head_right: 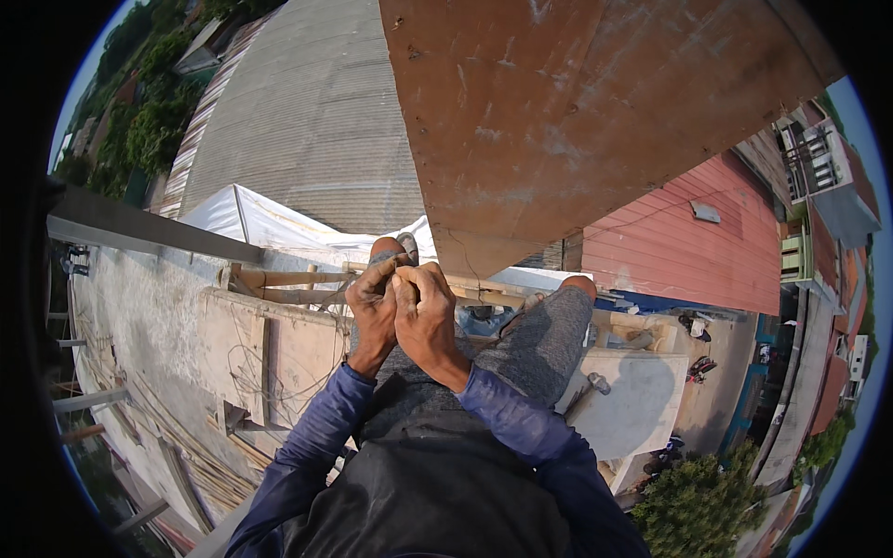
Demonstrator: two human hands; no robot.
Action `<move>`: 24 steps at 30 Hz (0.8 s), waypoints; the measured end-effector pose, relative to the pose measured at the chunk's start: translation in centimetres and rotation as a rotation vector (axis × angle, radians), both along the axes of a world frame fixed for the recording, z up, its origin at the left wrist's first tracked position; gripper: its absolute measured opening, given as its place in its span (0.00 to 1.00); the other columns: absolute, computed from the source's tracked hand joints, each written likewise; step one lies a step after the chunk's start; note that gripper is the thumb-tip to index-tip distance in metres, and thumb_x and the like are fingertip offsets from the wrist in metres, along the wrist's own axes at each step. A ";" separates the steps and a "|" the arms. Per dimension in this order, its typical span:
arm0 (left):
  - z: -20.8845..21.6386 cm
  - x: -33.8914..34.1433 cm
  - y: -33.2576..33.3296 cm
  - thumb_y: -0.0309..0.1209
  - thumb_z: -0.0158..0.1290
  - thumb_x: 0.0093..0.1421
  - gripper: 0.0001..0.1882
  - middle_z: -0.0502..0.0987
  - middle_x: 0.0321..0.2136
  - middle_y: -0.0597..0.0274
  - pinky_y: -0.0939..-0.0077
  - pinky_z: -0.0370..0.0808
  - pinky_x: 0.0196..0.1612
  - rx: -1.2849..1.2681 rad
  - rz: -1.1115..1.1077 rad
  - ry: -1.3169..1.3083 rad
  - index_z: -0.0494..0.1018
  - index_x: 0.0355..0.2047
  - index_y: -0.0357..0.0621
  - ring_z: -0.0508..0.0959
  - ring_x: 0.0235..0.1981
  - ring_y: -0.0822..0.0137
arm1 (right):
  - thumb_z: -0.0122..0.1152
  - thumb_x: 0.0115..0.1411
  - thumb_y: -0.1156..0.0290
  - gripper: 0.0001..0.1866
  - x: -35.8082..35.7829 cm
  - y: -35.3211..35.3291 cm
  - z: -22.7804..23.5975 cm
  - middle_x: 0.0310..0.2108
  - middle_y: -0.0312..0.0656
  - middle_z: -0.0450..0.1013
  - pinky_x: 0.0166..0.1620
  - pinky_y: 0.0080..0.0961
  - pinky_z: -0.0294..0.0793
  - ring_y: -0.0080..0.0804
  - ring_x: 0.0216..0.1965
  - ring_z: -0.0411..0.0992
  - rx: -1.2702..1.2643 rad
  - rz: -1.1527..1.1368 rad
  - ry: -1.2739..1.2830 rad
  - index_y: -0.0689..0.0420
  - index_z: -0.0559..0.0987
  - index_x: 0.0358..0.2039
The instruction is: The person sits on a roof structure and ties a rope around a wooden plank using both hands. They then use pliers to tighten the rope and secure it to the plank.
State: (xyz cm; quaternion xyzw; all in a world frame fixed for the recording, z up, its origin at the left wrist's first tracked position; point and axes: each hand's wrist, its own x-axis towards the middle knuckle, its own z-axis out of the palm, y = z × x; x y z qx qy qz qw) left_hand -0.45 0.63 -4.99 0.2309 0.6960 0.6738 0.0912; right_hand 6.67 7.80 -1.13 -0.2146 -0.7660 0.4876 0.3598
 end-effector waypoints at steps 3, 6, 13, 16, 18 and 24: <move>-0.5 0.1 0.4 0.20 0.55 0.66 0.09 0.85 0.36 0.55 0.77 0.79 0.39 0.039 0.011 0.044 0.81 0.45 0.30 0.82 0.34 0.72 | 0.59 0.65 0.78 0.05 -0.2 0.6 0.0 0.34 0.49 0.72 0.35 0.37 0.74 0.44 0.32 0.74 0.114 0.022 0.018 0.66 0.78 0.39; -0.2 0.2 0.1 0.21 0.56 0.67 0.08 0.82 0.31 0.61 0.81 0.77 0.33 0.120 -0.041 -0.243 0.81 0.43 0.30 0.79 0.30 0.75 | 0.60 0.64 0.81 0.05 0.3 2.3 0.1 0.34 0.49 0.71 0.32 0.37 0.74 0.44 0.31 0.74 0.230 0.104 -0.004 0.67 0.77 0.40; 2.3 -3.1 -2.0 0.28 0.55 0.70 0.09 0.73 0.23 0.70 0.86 0.58 0.22 0.009 -0.358 -0.556 0.80 0.43 0.35 0.65 0.20 0.82 | 0.60 0.60 0.86 0.07 0.5 5.5 0.5 0.34 0.49 0.68 0.30 0.38 0.75 0.44 0.30 0.75 0.421 0.278 -0.056 0.67 0.77 0.39; 3.1 -4.4 -2.2 0.27 0.54 0.69 0.08 0.73 0.22 0.70 0.84 0.53 0.19 0.054 -0.429 -0.716 0.80 0.43 0.35 0.61 0.17 0.82 | 0.59 0.62 0.85 0.05 0.0 5.9 0.6 0.34 0.49 0.69 0.30 0.38 0.75 0.44 0.29 0.75 0.326 0.293 -0.103 0.67 0.77 0.39; 3.5 -4.8 -1.9 0.27 0.54 0.69 0.08 0.73 0.22 0.69 0.84 0.52 0.18 0.192 -0.469 -0.837 0.79 0.41 0.35 0.61 0.16 0.82 | 0.59 0.63 0.83 0.04 -0.3 5.7 0.7 0.35 0.48 0.69 0.30 0.37 0.74 0.43 0.29 0.75 0.270 0.267 -0.142 0.67 0.77 0.38; 3.1 -3.1 -0.4 0.25 0.55 0.68 0.06 0.75 0.21 0.68 0.84 0.60 0.18 0.207 -0.320 -0.828 0.80 0.37 0.36 0.67 0.15 0.79 | 0.57 0.65 0.81 0.03 -0.6 3.5 0.8 0.35 0.48 0.67 0.30 0.37 0.76 0.40 0.28 0.75 0.253 0.173 -0.286 0.67 0.75 0.38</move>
